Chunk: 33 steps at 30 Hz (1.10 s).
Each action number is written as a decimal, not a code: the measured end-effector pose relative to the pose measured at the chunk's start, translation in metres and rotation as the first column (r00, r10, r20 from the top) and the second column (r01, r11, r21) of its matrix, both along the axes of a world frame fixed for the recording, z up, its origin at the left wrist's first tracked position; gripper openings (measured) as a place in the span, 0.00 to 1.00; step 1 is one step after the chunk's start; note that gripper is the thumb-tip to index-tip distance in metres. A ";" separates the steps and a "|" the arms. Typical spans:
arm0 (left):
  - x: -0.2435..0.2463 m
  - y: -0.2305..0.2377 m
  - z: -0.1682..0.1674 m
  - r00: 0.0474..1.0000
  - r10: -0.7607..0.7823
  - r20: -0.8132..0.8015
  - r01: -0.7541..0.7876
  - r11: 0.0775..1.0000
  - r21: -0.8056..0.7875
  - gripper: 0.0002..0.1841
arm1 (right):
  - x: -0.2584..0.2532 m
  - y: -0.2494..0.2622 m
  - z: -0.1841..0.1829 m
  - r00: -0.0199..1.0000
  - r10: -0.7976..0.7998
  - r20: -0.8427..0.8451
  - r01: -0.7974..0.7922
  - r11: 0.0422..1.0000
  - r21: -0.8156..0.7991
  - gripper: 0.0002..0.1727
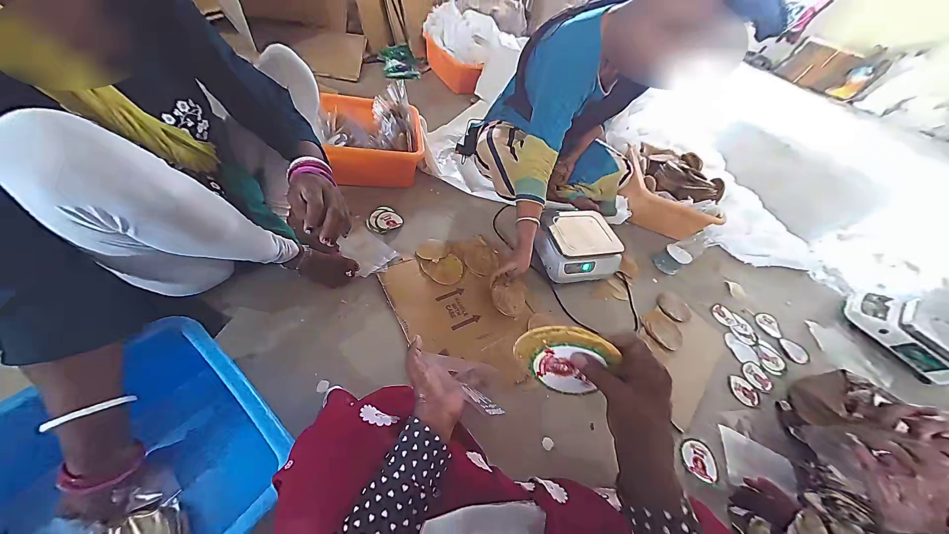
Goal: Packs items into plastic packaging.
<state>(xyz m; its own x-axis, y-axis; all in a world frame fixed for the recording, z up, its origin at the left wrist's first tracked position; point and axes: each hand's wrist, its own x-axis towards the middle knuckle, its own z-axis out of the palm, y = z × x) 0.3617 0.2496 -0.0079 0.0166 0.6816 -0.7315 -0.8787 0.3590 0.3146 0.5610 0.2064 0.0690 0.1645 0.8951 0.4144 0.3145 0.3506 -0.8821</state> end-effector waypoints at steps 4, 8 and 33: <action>0.001 -0.003 0.003 1.000 0.007 0.020 -0.007 1.000 0.027 0.38 | -0.038 -0.034 0.019 0.987 0.160 0.032 -0.163 0.975 0.148 0.13; -0.001 -0.008 0.008 0.999 -0.038 0.007 0.037 0.998 0.060 0.38 | -0.064 -0.032 0.004 0.959 0.132 0.252 -0.179 0.968 0.174 0.10; -0.006 -0.042 0.020 0.987 0.070 0.148 -0.121 0.921 0.371 0.16 | -0.085 -0.040 -0.001 0.778 0.046 0.627 -0.118 0.990 0.074 0.13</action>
